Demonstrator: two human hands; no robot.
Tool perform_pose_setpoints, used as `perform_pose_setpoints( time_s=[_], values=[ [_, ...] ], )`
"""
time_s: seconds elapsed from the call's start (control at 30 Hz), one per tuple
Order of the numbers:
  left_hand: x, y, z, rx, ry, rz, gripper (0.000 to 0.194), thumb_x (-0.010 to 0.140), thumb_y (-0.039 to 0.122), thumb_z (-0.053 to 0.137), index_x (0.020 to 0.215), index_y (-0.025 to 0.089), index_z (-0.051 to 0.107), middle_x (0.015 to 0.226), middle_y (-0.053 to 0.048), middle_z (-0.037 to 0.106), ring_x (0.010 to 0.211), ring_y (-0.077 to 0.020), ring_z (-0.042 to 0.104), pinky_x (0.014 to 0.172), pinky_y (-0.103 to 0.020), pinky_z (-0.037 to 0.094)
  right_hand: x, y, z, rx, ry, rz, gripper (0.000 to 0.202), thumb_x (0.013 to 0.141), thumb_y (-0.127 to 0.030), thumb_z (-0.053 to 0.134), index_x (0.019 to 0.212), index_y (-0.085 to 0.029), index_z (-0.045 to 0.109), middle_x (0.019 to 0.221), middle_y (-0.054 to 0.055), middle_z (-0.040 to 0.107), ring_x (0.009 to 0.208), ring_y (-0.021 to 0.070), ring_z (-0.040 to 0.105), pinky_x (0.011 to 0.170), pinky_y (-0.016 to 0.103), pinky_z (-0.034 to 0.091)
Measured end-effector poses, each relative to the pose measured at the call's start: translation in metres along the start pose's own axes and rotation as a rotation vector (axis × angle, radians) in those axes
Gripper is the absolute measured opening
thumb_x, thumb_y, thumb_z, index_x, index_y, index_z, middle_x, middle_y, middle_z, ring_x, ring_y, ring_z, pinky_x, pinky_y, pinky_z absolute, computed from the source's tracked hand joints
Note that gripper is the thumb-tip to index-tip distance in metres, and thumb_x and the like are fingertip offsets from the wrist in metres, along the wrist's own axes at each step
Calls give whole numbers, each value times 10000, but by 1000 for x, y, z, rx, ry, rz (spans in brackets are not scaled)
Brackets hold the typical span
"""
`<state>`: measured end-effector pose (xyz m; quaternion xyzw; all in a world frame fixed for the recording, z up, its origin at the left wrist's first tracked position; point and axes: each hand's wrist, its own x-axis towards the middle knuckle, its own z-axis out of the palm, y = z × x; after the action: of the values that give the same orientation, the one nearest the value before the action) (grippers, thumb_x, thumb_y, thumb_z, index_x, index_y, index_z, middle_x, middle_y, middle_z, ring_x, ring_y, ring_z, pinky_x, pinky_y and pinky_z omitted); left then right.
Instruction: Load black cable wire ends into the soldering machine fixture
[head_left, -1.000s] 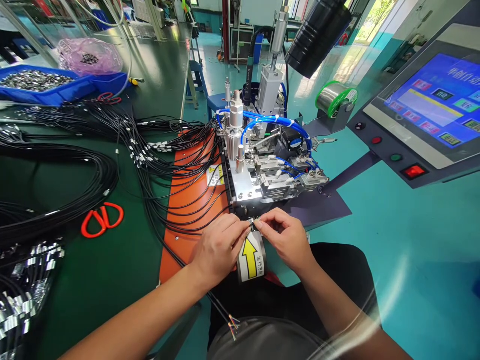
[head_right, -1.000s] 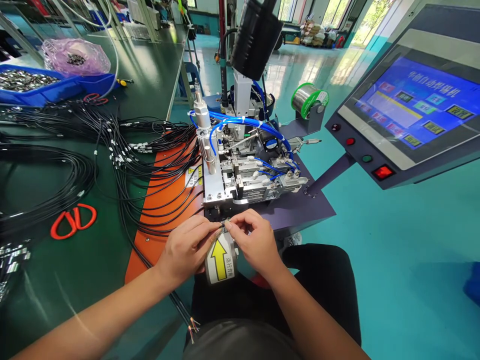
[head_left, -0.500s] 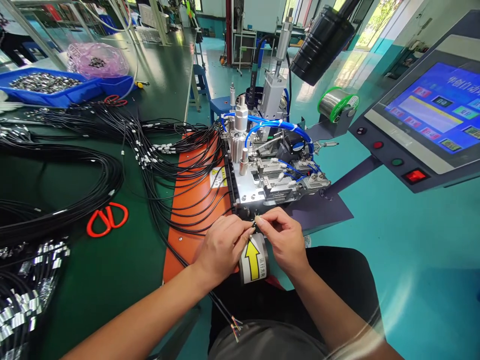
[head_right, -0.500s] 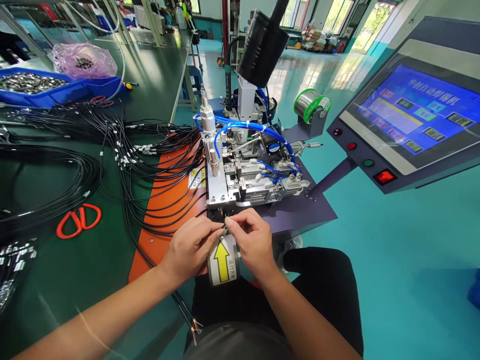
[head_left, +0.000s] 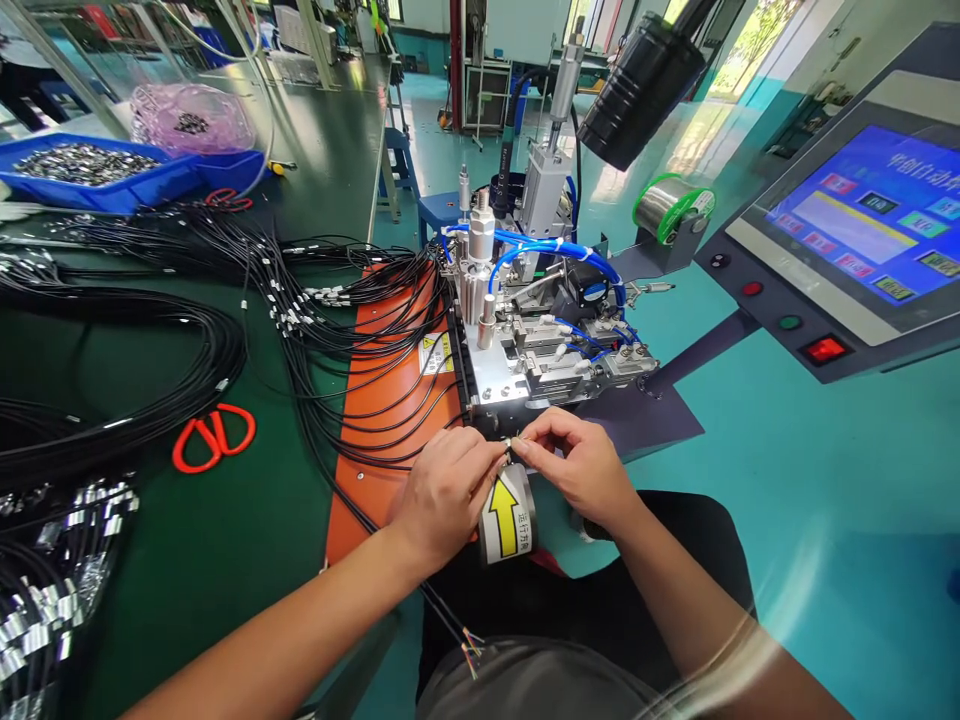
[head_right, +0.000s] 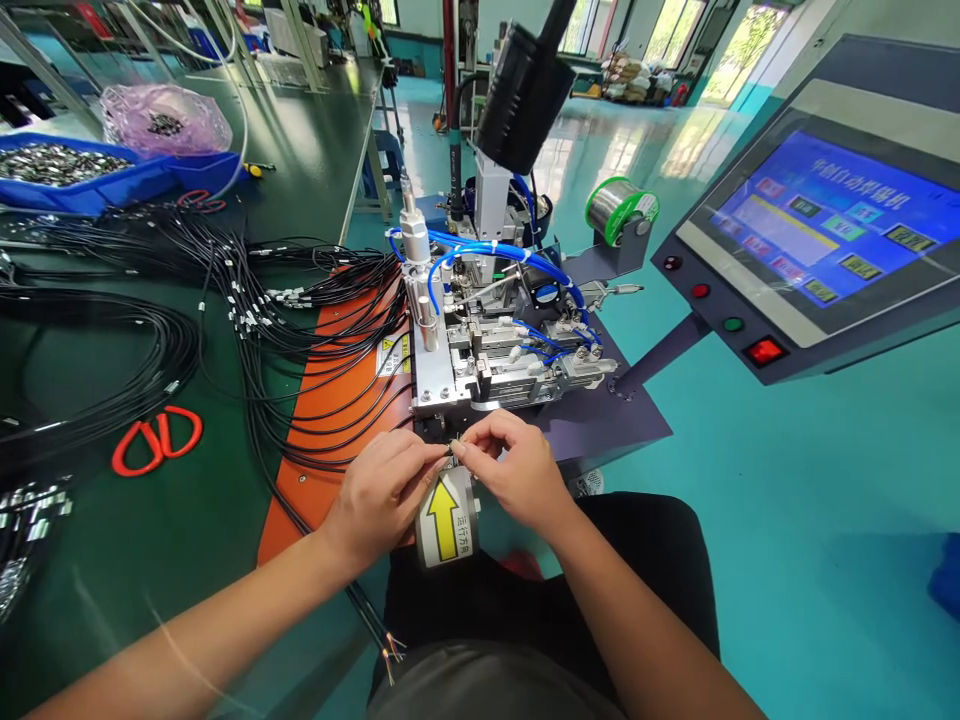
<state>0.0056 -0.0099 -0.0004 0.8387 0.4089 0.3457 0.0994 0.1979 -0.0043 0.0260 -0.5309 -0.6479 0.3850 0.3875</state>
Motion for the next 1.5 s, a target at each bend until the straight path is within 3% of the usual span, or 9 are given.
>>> perform_pose_setpoints(
  time_s=[0.57,0.73,1.07,1.5],
  values=[
    [3,1,-1,-153,4,-96,162,968,231,506,935,162,650,800,-53,628,745,-172,529,700,-316,421,-6,13,44,395,288,53,135,810,-318,727,761,-194,702,764,5,616,719,148,560,676,279,458],
    [3,2,-2,-195,-13,-81,164,967,206,496,893,167,637,769,-42,612,726,-163,527,678,-308,422,-11,12,54,477,311,64,134,823,-310,709,752,-198,690,756,-2,585,711,141,551,668,274,458],
    [1,2,0,-101,-52,-48,171,975,233,482,980,174,642,802,-49,588,757,-174,512,686,-317,404,-16,8,15,240,98,117,223,792,-388,730,893,-194,686,760,11,612,687,151,548,626,266,469],
    [0,1,1,-91,-36,-22,201,975,200,460,958,156,656,786,-52,568,761,-179,507,693,-317,404,-9,-2,4,42,32,6,70,835,-275,697,837,-205,696,738,-10,616,660,134,533,592,259,415]
  ],
)
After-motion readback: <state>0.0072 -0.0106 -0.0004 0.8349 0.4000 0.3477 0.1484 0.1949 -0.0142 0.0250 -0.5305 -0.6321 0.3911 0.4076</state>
